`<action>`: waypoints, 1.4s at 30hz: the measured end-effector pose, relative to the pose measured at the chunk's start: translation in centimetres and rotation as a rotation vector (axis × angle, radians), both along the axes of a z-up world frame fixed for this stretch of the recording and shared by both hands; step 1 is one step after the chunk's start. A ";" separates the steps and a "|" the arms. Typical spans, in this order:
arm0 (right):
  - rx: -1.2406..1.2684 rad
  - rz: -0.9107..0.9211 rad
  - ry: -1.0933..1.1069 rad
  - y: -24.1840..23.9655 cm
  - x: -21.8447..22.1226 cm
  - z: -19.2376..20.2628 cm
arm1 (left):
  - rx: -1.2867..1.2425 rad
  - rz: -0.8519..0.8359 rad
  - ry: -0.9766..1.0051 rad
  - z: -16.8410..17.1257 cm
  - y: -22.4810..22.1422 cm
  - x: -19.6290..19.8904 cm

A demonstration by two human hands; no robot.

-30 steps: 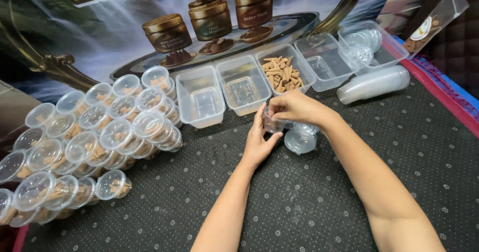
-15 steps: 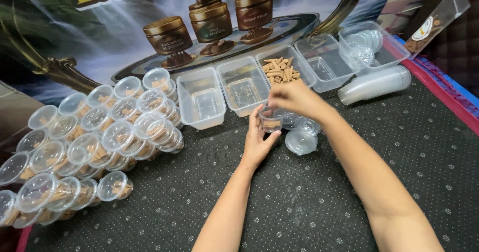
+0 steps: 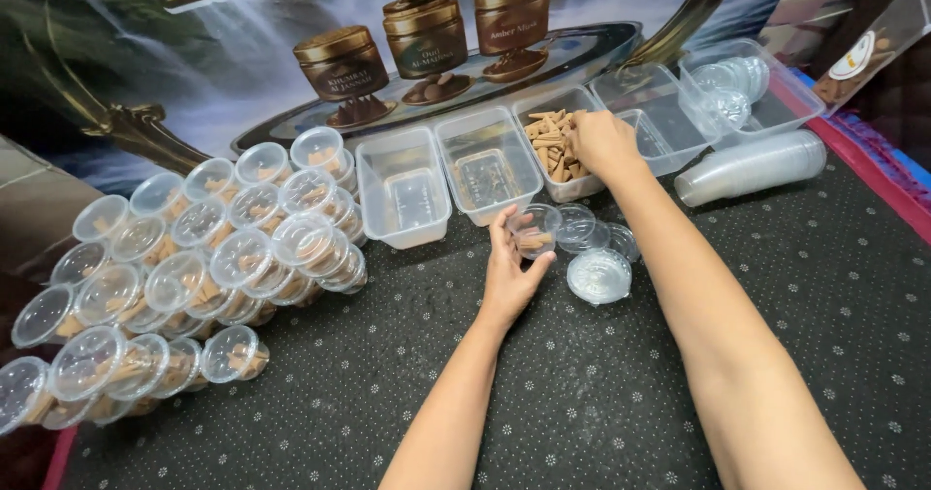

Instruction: Filling small plastic containers with incense cones and sealing them with lids.

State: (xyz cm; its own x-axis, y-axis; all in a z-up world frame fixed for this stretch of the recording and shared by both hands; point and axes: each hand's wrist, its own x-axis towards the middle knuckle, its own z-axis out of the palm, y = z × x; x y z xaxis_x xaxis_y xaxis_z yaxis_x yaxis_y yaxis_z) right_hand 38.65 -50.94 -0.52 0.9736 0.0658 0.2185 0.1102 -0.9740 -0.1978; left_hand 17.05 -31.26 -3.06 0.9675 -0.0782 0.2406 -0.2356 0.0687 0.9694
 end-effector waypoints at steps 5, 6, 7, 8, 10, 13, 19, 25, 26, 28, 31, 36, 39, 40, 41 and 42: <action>0.004 -0.063 -0.092 0.2 2.0 -2.5 | 0.053 0.006 -0.013 0.8 -0.1 -0.2; 0.017 -0.075 -0.105 0.3 2.1 -2.8 | 0.068 0.010 -0.010 0.8 -0.1 -0.3; 0.016 -0.074 -0.105 0.5 1.5 -2.3 | 0.066 0.011 -0.010 1.0 -0.1 -0.3; 0.042 -0.076 -0.060 0.7 1.0 -1.7 | 0.070 0.018 -0.008 1.1 -0.1 -0.3; 0.067 -0.080 -0.017 1.0 -0.1 -0.8 | 0.074 0.022 -0.007 1.2 -0.2 -0.3; 0.111 -0.066 -0.034 1.3 -2.1 1.4 | 0.079 0.023 -0.004 1.1 -0.2 -0.3; 0.392 0.068 -0.012 2.6 -11.5 9.6 | 0.074 0.043 0.009 0.9 -0.1 -0.2; 0.464 0.350 0.177 3.0 -17.4 11.2 | 0.142 0.024 0.003 1.3 -0.2 -0.5; 0.446 0.375 0.234 3.2 -18.0 11.2 | 0.159 0.017 -0.001 1.5 -0.2 -0.6; 0.430 0.399 0.289 3.5 -18.6 10.9 | 0.179 0.008 -0.005 1.7 -0.2 -0.7; 0.311 0.503 0.241 3.5 -17.9 8.9 | 0.179 0.003 0.003 1.8 -0.3 -0.7; 0.050 0.311 0.369 3.9 -16.6 6.8 | 0.265 0.002 0.010 2.1 -0.4 -0.9; -0.146 0.239 0.393 4.2 -15.5 4.8 | 0.334 0.004 -0.011 1.7 -0.4 -0.9; -0.145 0.236 0.393 4.3 -15.4 4.3 | 0.335 0.001 -0.011 1.7 -0.5 -0.9; -0.181 0.221 0.407 4.4 -15.2 3.9 | 0.348 -0.004 -0.021 1.7 -0.6 -1.0; -0.217 0.206 0.420 4.6 -15.1 3.6 | 0.360 -0.010 -0.030 1.7 -0.6 -1.0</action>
